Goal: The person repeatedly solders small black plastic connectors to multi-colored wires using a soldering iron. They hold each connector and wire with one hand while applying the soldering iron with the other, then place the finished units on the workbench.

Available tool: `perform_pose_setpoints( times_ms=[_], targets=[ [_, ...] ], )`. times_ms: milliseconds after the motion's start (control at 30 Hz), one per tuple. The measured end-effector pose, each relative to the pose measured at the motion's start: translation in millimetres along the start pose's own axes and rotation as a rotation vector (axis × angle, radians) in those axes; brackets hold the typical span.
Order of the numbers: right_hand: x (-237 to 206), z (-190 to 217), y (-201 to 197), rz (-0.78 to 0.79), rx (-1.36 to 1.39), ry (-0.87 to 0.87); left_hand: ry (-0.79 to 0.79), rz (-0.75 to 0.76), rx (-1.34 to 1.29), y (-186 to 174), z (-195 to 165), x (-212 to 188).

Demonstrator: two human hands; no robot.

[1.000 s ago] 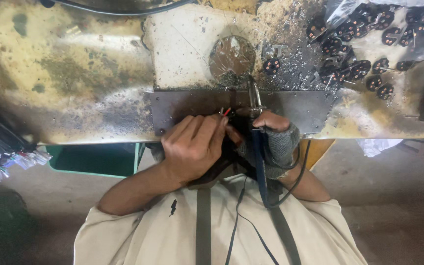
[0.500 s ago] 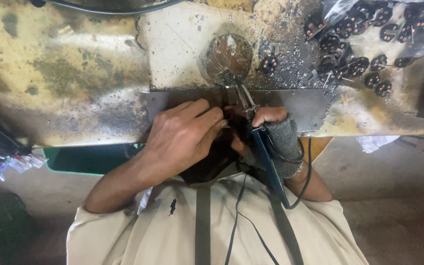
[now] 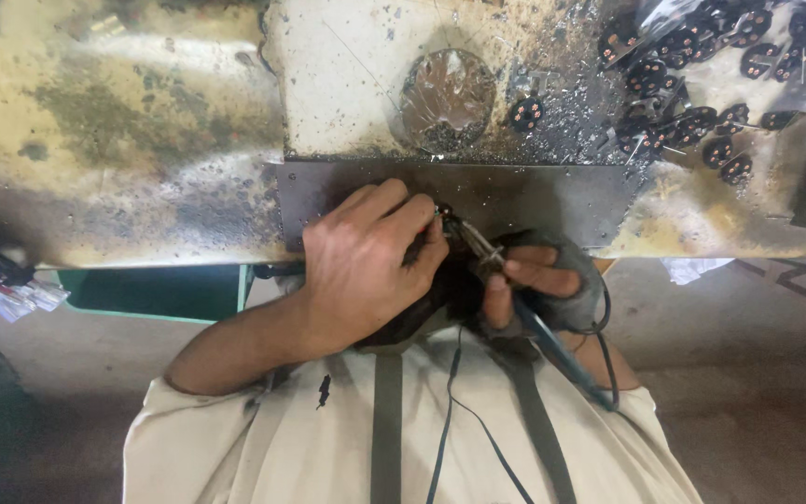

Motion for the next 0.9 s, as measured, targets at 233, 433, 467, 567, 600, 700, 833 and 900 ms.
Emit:
perform_pose_setpoints(
  times_ms=[233,433,467,567,600,700,833,900],
  targets=[
    [-1,-7,1,0.086,-0.029,-0.059,-0.005,0.004,-0.011,-2,2,-1],
    [-14,-16,-4,0.078,0.103,0.205,-0.005,-0.03,-0.017,2,3,-3],
    [-20,-28,-6,0.045,0.322,0.636,-0.007,-0.035,-0.017,2,3,-4],
    [-14,-13,-6,0.144,0.054,0.149,-0.004,-0.031,-0.013,2,4,-5],
    [-14,1,-1,0.205,-0.194,-0.316,0.005,-0.031,-0.012,2,3,-4],
    [-8,-6,3,-0.068,0.008,0.098,0.01,-0.045,-0.02,1,3,-4],
    [-7,-4,7,0.0,-0.075,-0.14,0.01,-0.033,-0.02,1,3,-3],
    [-11,-11,0,0.065,-0.087,-0.188,0.008,-0.034,-0.036,1,3,-4]
  ],
)
Point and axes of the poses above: each hand's wrist, its own x-axis towards the middle knuckle, its own y-axis out of the palm, z = x × y, the point moved 3 cm from there along x, towards the middle knuckle, and after that the axes turned 1 degree about y, right-handed, at the moved point
